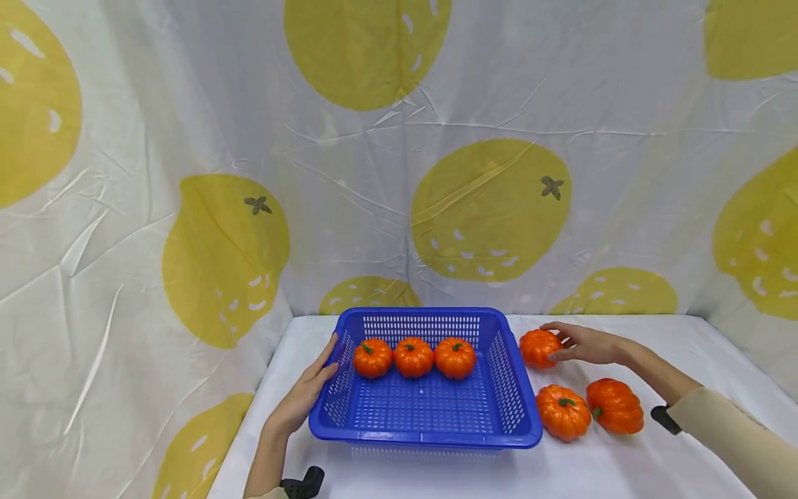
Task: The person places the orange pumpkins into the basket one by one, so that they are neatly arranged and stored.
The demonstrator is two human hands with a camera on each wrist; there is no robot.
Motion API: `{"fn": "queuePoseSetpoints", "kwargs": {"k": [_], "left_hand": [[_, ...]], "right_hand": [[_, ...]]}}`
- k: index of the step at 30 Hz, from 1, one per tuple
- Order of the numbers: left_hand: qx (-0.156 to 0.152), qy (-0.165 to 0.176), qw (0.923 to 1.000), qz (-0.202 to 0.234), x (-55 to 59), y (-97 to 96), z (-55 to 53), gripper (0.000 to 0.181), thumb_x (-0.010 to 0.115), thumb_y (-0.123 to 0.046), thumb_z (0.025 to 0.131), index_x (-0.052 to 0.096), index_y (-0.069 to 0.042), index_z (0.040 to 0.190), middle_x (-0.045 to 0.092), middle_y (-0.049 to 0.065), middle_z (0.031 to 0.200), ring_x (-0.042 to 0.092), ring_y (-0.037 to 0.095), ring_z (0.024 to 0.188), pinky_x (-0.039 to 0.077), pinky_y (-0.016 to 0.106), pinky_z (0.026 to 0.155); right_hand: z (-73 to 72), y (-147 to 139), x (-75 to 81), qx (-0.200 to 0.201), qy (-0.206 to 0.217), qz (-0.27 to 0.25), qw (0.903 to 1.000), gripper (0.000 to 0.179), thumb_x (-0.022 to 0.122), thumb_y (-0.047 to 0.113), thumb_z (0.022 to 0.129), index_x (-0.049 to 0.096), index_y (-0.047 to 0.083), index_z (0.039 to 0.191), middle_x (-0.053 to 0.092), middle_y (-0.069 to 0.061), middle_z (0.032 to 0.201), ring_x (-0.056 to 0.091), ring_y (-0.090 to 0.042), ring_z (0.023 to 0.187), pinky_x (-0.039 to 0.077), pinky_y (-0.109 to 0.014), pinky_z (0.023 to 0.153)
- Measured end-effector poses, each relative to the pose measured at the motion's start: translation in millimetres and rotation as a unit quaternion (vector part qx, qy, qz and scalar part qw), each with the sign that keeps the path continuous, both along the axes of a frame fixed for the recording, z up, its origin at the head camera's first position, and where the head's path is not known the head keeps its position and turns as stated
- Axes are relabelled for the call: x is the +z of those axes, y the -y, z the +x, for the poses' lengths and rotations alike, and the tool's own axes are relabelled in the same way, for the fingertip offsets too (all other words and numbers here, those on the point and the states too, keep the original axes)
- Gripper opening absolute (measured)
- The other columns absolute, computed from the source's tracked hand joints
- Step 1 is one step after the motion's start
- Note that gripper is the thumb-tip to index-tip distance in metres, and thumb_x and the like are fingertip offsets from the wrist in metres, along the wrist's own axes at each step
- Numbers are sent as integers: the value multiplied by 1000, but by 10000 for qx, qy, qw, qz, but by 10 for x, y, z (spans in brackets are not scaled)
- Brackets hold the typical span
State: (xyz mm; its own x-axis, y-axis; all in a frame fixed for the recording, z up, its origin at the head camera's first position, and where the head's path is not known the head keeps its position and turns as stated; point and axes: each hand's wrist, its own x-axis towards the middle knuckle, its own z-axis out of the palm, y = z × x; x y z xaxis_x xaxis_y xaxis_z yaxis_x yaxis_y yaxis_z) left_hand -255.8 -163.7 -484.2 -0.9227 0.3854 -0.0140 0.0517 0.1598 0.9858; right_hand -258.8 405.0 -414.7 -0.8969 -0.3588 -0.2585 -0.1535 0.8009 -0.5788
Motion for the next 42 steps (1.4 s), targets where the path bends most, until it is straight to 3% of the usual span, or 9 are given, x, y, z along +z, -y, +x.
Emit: {"fn": "queuePoseSetpoints", "kwargs": {"k": [8, 20, 24, 30, 42], "left_hand": [[1, 49, 10000, 22, -2, -2, -1, 59, 37, -27, 113, 15, -30, 167, 8, 6, 176, 1, 35, 163, 1, 59, 129], [27, 60, 10000, 50, -2, -4, 6, 59, 37, -26, 112, 16, -29, 167, 9, 7, 176, 1, 35, 163, 0, 60, 129], [49, 75, 9999, 62, -8, -6, 1, 59, 38, -26, 112, 16, -30, 167, 9, 7, 176, 1, 35, 163, 0, 60, 129], [46, 70, 10000, 54, -10, -7, 4, 59, 38, -26, 112, 16, -30, 167, 9, 7, 176, 1, 35, 163, 1, 60, 129], [30, -2, 10000, -2, -5, -1, 3, 59, 37, -27, 113, 15, -28, 167, 8, 7, 176, 1, 35, 163, 1, 59, 129]], "right_hand": [[43, -21, 75, -292, 139, 169, 9993, 73, 71, 32, 97, 39, -7, 150, 59, -30, 131, 60, -41, 117, 56, -60, 97], [126, -161, 169, -251, -91, 749, 9968, 69, 73, 32, 96, 45, -11, 143, 66, -21, 118, 64, -29, 104, 61, -51, 88], [129, -146, 158, -320, -88, 724, 9968, 70, 71, 34, 97, 45, -12, 143, 66, -22, 120, 65, -31, 105, 60, -54, 92], [158, -101, 120, -330, -55, 652, 9973, 74, 67, 38, 99, 40, -11, 147, 59, -31, 135, 64, -42, 117, 50, -67, 101], [226, -229, 174, -384, -274, 872, 9951, 68, 69, 34, 98, 44, -14, 139, 66, -18, 117, 66, -29, 102, 58, -58, 93]]}}
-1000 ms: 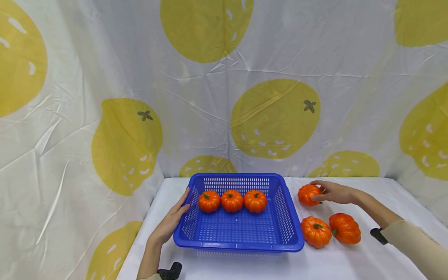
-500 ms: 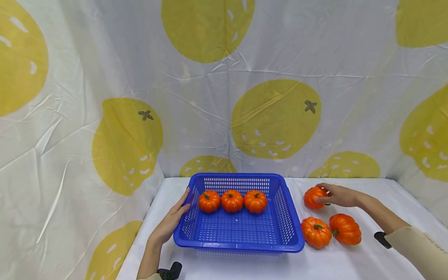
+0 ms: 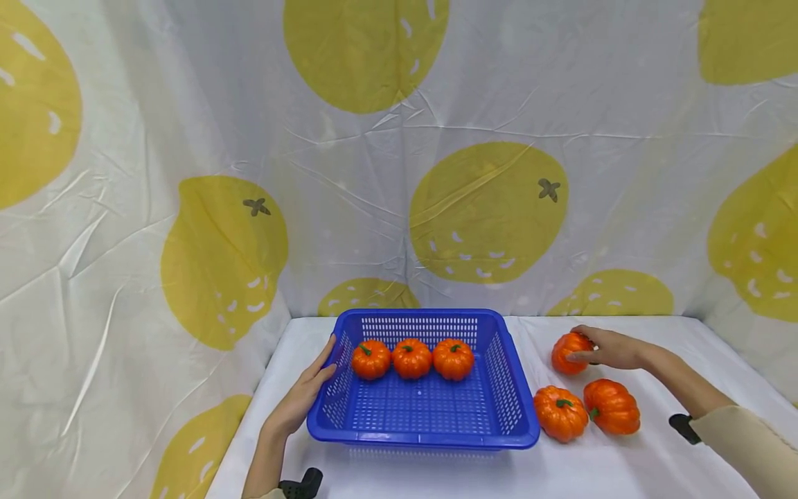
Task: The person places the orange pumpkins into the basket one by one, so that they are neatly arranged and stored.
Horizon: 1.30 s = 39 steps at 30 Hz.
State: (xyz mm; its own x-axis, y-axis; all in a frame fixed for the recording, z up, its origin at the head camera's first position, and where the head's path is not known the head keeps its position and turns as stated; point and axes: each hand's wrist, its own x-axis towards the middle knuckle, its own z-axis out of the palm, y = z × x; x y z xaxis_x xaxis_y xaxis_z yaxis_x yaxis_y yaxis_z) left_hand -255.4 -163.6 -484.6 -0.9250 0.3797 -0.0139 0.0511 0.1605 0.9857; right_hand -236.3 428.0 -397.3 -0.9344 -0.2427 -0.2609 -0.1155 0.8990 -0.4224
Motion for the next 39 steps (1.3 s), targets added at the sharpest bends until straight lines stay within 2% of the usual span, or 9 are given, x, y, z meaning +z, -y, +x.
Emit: {"fn": "queuePoseSetpoints", "kwargs": {"k": [5, 10, 15, 18, 22, 26, 37, 39], "left_hand": [[-31, 2, 10000, -7, 26, 5, 22, 58, 36, -28, 113, 15, -27, 168, 6, 9, 176, 0, 37, 163, 0, 61, 128], [-24, 17, 10000, 7, 21, 1, 27, 59, 37, -28, 112, 16, -27, 168, 6, 10, 176, -1, 39, 163, -1, 63, 128], [-15, 66, 10000, 4, 4, -11, 22, 59, 37, -28, 112, 16, -28, 167, 7, 9, 176, 0, 38, 163, 0, 62, 128], [-49, 53, 10000, 15, 4, -11, 17, 59, 37, -28, 112, 15, -27, 168, 6, 9, 176, -1, 39, 163, 0, 62, 128], [-45, 72, 10000, 31, 24, 1, 21, 59, 37, -29, 112, 16, -28, 168, 5, 9, 176, -2, 39, 162, -1, 63, 128], [-39, 88, 10000, 27, 37, 16, 37, 59, 37, -27, 113, 16, -28, 167, 5, 9, 176, -3, 39, 162, -1, 63, 127], [-60, 63, 10000, 18, 12, 24, 17, 59, 37, -27, 112, 16, -28, 167, 6, 7, 177, -3, 39, 162, -3, 64, 127], [-53, 62, 10000, 23, 11, 19, 6, 60, 37, -27, 112, 16, -28, 167, 6, 7, 177, -3, 39, 162, -4, 65, 127]], "right_hand": [[39, -61, 32, 38, -193, 319, 9993, 69, 70, 34, 97, 48, -18, 137, 64, -26, 122, 63, -43, 111, 53, -65, 98], [60, -94, 30, 17, -295, 426, 9987, 69, 72, 35, 96, 50, -16, 137, 62, -25, 119, 62, -44, 111, 51, -66, 98], [99, -118, -59, -38, -425, 49, 9991, 67, 71, 34, 96, 48, -12, 138, 65, -22, 122, 63, -42, 113, 53, -65, 98], [121, -139, -137, -99, -485, -219, 9985, 65, 69, 33, 98, 46, -11, 140, 64, -25, 126, 62, -43, 115, 54, -64, 97], [136, -153, -218, -125, -347, -658, 9972, 66, 66, 31, 100, 40, -7, 147, 59, -29, 134, 59, -46, 120, 55, -63, 96], [158, -149, -238, -80, -230, -878, 9958, 65, 64, 31, 100, 38, -3, 149, 60, -25, 133, 60, -42, 119, 58, -57, 93], [221, -229, -176, -84, -618, -246, 9978, 68, 77, 30, 92, 48, -5, 142, 67, -18, 121, 64, -31, 107, 62, -47, 85], [224, -240, -181, -71, -667, -208, 9975, 69, 80, 30, 89, 49, -5, 140, 67, -19, 121, 64, -32, 107, 61, -48, 86]]}}
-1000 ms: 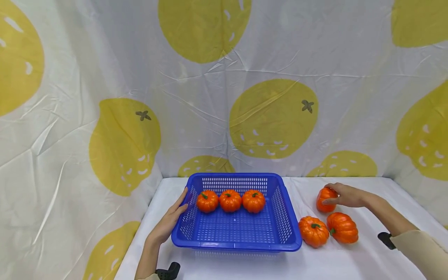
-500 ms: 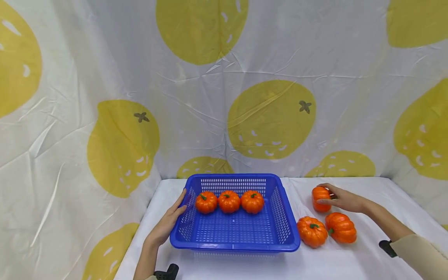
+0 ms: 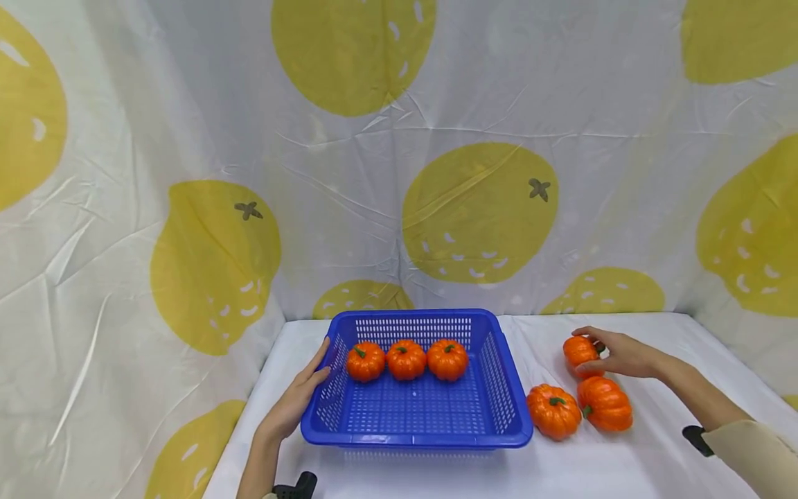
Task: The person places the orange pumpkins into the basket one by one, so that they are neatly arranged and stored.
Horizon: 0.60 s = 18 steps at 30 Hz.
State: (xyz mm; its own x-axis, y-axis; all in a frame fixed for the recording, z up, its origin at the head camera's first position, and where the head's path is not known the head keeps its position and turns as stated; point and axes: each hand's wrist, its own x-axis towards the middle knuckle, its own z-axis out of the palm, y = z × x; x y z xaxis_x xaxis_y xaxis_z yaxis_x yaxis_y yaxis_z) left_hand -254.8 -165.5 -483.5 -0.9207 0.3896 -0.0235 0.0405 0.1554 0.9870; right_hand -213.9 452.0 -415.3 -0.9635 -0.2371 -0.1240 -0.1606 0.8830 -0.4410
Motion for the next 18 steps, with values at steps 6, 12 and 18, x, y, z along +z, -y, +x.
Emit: {"fn": "queuePoseSetpoints", "kwargs": {"k": [6, 12, 18], "left_hand": [[20, 30, 10000, 63, -5, -6, -9, 59, 37, -27, 112, 17, -29, 167, 6, 7, 177, -3, 39, 163, -3, 64, 127], [-4, 57, 10000, 32, -4, -3, 6, 59, 37, -27, 112, 16, -29, 167, 4, 9, 176, -4, 40, 162, -4, 65, 127], [30, 37, 10000, 8, 20, -4, 19, 59, 37, -27, 112, 16, -28, 167, 5, 9, 176, -2, 40, 162, -2, 65, 126]], "right_hand": [[10, -9, -36, -191, 203, -335, 9991, 71, 80, 31, 89, 46, -9, 136, 62, -26, 127, 62, -36, 111, 59, -56, 92], [35, -34, -110, -119, 204, -465, 9986, 69, 79, 30, 90, 48, -7, 138, 63, -26, 127, 63, -36, 111, 61, -44, 88], [27, -72, -146, -6, -234, -278, 9993, 66, 82, 29, 87, 55, -7, 136, 63, -27, 128, 63, -38, 111, 55, -21, 81]]}}
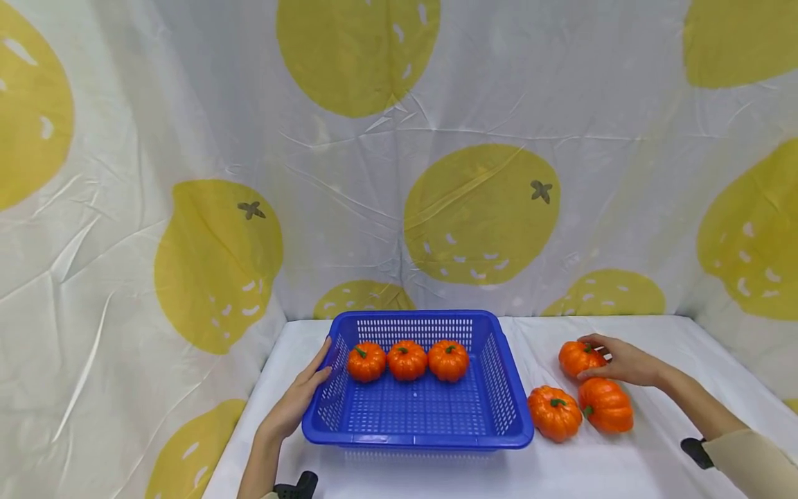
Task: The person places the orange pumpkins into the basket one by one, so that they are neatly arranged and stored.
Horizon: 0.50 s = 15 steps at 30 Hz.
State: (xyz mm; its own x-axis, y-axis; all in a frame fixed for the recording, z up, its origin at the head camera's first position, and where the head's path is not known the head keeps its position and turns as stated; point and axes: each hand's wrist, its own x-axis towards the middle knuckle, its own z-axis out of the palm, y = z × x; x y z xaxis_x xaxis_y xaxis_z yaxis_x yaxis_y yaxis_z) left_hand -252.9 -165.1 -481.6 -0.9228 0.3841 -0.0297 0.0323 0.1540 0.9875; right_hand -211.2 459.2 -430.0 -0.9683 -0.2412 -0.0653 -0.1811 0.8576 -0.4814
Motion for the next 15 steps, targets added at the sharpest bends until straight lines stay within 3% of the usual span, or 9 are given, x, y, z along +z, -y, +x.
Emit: {"fn": "queuePoseSetpoints", "kwargs": {"k": [2, 5, 9, 15], "left_hand": [[3, -21, 10000, 1, 4, 2, -2, 59, 37, -27, 112, 16, -28, 167, 5, 8, 176, -3, 40, 162, -3, 65, 126], [17, -47, 10000, -16, 9, 6, -4, 59, 37, -26, 112, 17, -29, 167, 5, 7, 176, -3, 39, 162, -3, 65, 127], [31, -86, 10000, -22, 0, 5, -15, 59, 37, -27, 112, 17, -29, 167, 6, 8, 176, -2, 39, 162, -3, 65, 127], [53, -105, 9999, -72, -15, 4, -5, 59, 38, -28, 112, 17, -28, 167, 8, 9, 176, -1, 40, 162, -2, 66, 127]], "right_hand": [[-6, -16, 10, -46, -96, 69, 9999, 69, 83, 29, 86, 54, -9, 137, 63, -28, 128, 63, -39, 111, 53, -19, 81], [4, -44, 27, -118, -233, 119, 9996, 72, 84, 23, 84, 52, -12, 138, 61, -32, 130, 61, -45, 113, 59, -41, 92], [43, -98, 14, -145, -453, 250, 9986, 71, 85, 17, 82, 52, -12, 138, 61, -33, 132, 59, -46, 115, 49, -68, 99], [78, -201, -37, 8, -401, 90, 9992, 73, 83, 15, 82, 49, -11, 141, 59, -33, 134, 59, -36, 114, 54, -60, 96]]}}
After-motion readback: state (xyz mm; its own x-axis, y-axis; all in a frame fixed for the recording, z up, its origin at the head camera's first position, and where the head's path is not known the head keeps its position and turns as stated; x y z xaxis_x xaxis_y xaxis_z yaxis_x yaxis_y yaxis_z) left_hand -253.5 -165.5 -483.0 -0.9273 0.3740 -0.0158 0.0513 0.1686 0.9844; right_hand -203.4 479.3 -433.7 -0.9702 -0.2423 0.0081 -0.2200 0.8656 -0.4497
